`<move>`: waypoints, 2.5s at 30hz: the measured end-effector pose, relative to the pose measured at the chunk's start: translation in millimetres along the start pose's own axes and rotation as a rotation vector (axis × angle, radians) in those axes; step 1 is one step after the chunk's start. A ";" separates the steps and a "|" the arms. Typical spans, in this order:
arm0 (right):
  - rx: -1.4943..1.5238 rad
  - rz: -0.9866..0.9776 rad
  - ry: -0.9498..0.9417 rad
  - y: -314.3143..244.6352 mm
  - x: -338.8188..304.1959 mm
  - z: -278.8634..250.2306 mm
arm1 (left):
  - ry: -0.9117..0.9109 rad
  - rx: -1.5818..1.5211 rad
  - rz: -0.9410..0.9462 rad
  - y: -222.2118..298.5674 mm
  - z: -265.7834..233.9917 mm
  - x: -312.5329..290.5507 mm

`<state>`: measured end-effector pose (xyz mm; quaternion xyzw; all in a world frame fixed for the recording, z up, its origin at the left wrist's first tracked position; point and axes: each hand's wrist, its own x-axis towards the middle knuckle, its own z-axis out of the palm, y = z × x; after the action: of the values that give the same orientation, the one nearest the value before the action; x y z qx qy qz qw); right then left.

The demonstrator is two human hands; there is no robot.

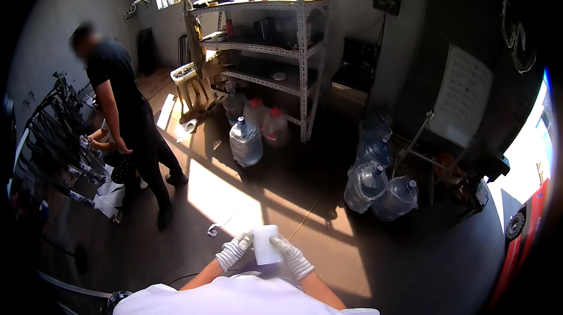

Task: The person wraps bundles of black metal rods and curved metal frames with plastic film and tape. They handle individual bundles and frames, applying the wrap manually while moving around the objects on a assembly floor.

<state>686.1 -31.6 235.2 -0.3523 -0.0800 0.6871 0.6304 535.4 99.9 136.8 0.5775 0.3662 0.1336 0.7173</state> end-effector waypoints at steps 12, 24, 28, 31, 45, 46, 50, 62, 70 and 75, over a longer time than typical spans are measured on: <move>0.060 -0.266 -0.002 -131.7 171.4 -36.2 | -0.287 0.058 0.083 159.0 -24.7 203.1; -0.263 -0.397 -0.170 -312.8 393.5 -39.6 | -0.027 -0.237 0.202 249.3 -43.3 428.2; -0.389 -0.285 -0.299 -382.9 462.9 -49.3 | 0.102 -0.256 0.238 288.9 -47.7 494.8; -0.465 -0.186 -0.340 -418.8 492.5 -25.8 | 0.253 -0.347 0.257 306.9 -61.5 512.9; -0.667 -0.318 -0.360 -480.3 645.5 74.2 | 0.726 -0.683 0.364 389.3 -149.2 584.7; -0.717 -0.331 -0.412 -476.7 649.9 89.4 | 0.813 -0.585 0.420 362.3 -180.1 587.4; -0.642 -0.392 -0.505 -480.1 672.5 110.1 | 0.729 -0.577 0.526 416.4 -197.0 596.8; -0.266 -0.943 -0.290 -637.3 703.1 117.5 | 0.032 0.056 0.832 629.6 -205.0 724.0; 0.149 -0.677 -0.567 -738.0 787.7 52.4 | 0.496 0.900 0.845 830.3 -266.8 951.4; 0.149 -0.433 -0.646 -774.3 835.4 37.7 | 0.676 1.149 0.546 927.9 -278.3 1026.8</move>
<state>1327.2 900.6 371.9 -0.0461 -0.2969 0.6175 0.7270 1275.6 1210.2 597.4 0.8617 0.4232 0.2657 0.0885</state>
